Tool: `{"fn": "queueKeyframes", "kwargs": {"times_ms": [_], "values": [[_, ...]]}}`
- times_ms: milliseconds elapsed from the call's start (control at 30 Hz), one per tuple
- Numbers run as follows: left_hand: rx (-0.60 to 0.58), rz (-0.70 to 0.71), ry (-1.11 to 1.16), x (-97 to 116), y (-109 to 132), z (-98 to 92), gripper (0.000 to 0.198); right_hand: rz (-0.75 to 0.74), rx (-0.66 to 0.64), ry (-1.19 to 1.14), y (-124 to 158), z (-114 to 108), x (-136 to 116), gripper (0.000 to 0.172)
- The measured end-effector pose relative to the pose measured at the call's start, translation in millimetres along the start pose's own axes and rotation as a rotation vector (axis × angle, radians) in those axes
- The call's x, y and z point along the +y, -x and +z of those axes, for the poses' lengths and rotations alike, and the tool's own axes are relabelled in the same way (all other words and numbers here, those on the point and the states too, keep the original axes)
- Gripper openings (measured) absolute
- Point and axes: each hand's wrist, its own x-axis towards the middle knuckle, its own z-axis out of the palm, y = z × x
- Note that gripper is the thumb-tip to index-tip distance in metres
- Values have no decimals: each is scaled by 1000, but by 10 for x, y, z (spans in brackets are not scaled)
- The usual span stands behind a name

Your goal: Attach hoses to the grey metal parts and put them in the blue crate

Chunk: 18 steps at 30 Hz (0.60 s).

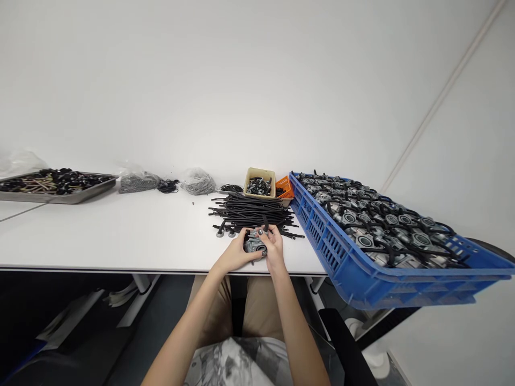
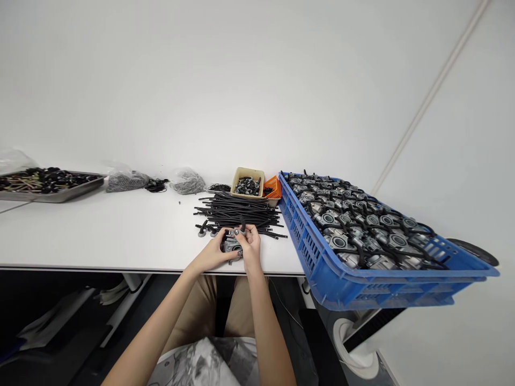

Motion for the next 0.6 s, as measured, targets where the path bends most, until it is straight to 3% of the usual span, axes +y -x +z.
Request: {"fn": "queueKeyframes", "kwargs": {"times_ms": [67, 200, 333, 600], "values": [[1, 5, -4, -7, -4, 0, 54, 14, 18, 29, -13, -2, 12, 35], [-7, -7, 34, -6, -4, 4, 55, -27, -25, 32, -17, -16, 18, 20], [-12, -21, 60, 7, 6, 5, 57, -13, -73, -62, -1, -30, 4, 15], [-4, -20, 42, 47, 8, 0, 56, -8, -77, -83, 0, -25, -2, 18]]}}
